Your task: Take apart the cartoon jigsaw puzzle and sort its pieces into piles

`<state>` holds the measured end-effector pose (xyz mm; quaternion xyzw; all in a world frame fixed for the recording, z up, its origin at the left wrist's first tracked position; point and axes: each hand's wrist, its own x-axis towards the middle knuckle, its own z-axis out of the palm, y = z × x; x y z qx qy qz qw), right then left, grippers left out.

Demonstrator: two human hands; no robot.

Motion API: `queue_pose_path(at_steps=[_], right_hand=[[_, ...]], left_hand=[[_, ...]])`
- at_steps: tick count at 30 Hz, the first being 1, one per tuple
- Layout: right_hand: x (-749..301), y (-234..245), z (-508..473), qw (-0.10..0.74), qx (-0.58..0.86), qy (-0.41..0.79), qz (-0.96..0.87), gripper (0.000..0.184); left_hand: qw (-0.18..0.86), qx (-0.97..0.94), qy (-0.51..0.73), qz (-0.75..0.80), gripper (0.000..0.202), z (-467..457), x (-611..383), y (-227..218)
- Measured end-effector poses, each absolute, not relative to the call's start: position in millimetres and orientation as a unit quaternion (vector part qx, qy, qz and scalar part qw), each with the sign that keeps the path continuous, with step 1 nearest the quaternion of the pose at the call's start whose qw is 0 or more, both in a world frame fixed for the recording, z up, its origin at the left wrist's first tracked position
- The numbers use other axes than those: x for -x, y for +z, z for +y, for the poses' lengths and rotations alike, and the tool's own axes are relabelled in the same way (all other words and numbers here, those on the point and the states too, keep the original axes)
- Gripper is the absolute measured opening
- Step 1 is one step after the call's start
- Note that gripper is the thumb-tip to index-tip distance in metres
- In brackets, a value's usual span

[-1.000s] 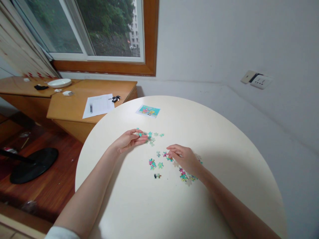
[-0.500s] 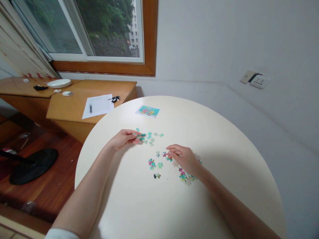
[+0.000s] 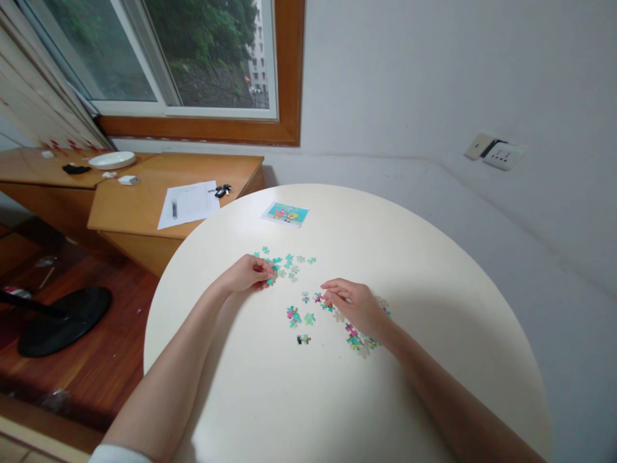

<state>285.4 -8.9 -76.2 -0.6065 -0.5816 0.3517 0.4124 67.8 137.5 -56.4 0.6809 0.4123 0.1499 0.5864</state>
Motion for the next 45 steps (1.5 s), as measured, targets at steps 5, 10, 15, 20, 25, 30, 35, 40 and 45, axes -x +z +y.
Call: queue_pose_path(at_steps=[5,10,15,20,25,30,35,40,45], right_hand=[[-285.4,-76.2,-8.8,0.411,0.608,0.349,-0.583,0.018],[-285.4,-75.9,-8.8,0.415,0.605,0.351,-0.582,0.017],[-284.4,-74.4,-9.2,0.418,0.605,0.347,-0.582,0.016],[-283.8,-73.6,-9.0,0.418,0.606,0.355,-0.576,0.017],[-287.7,-76.4,-7.3,0.449,0.608,0.354,-0.550,0.019],[-297.5,-78.1,-5.0,0.465,0.626,0.307,-0.546,0.021],[-310.8,-76.5,-3.1,0.415,0.665,0.201,-0.587,0.023],[-331.9,-71.5,-3.2,0.349,0.704,0.108,-0.609,0.022],[-351.9,-62.3,-10.0,0.265,0.720,0.177,-0.616,0.016]], left_hand=[[0.532,-0.733,0.137,0.401,0.018,136.6,-70.1,-55.8],[0.466,-0.768,0.127,0.420,0.017,139.6,-71.7,-61.1],[0.403,-0.800,0.137,0.422,0.012,139.2,-73.2,-61.3],[0.354,-0.819,0.125,0.434,0.010,137.7,-73.1,-58.7],[0.369,-0.816,0.127,0.427,0.014,138.3,-72.4,-58.8],[0.368,-0.816,0.151,0.420,0.025,138.6,-73.0,-58.4],[0.354,-0.824,0.175,0.406,0.023,136.5,-75.6,-55.6],[0.361,-0.826,0.177,0.395,0.023,132.0,-81.6,-56.3],[0.389,-0.849,0.124,0.334,0.021,119.5,-89.8,-55.2]])
